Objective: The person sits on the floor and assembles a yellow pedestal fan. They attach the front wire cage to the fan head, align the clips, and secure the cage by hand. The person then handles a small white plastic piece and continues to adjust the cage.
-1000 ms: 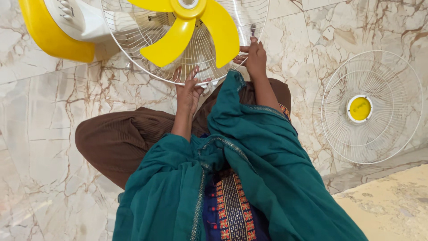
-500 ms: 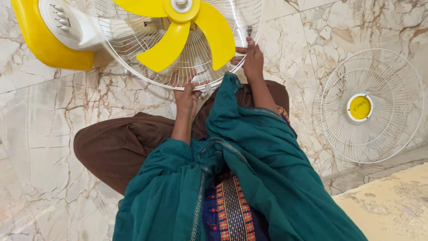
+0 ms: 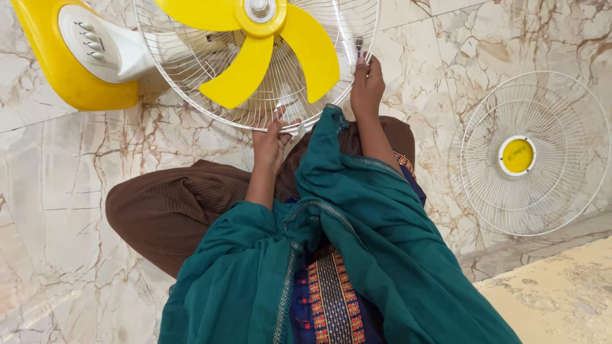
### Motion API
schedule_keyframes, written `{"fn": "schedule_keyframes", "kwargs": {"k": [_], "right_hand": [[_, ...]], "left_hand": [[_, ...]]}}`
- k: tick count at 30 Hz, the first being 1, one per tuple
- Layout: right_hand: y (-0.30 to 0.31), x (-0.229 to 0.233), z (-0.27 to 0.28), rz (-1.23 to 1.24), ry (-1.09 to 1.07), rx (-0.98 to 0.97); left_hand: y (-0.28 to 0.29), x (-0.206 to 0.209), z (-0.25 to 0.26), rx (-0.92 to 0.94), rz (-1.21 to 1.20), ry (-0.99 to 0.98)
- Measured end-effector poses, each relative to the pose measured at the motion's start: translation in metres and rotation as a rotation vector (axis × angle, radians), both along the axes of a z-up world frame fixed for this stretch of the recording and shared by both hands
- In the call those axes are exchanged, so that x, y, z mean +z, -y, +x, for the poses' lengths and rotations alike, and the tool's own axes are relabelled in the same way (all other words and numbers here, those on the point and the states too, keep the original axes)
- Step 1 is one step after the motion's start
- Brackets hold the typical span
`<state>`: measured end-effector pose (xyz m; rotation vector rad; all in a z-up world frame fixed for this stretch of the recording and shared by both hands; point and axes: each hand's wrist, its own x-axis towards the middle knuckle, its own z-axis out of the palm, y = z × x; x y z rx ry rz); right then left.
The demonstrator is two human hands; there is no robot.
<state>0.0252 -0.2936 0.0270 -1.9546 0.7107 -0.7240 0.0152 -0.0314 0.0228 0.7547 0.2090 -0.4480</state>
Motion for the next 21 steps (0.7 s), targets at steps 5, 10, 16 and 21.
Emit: {"fn": "schedule_keyframes", "kwargs": {"k": [5, 10, 16, 21], "right_hand": [[-0.013, 0.015, -0.004, -0.021, 0.128, 0.102], [-0.007, 0.007, 0.012, -0.244, 0.152, 0.101], [0.013, 0.006, 0.027, -0.269, 0.033, 0.158], [0.027, 0.018, 0.027, -0.258, -0.087, 0.217]], "left_hand": [[0.007, 0.008, -0.012, -0.024, 0.152, -0.053], [0.034, 0.069, -0.132, -0.430, 0.795, 0.386], [0.044, 0.106, -0.210, -1.065, 0.947, 1.560], [0.095, 0.012, -0.251, -1.406, 0.318, 1.536]]}}
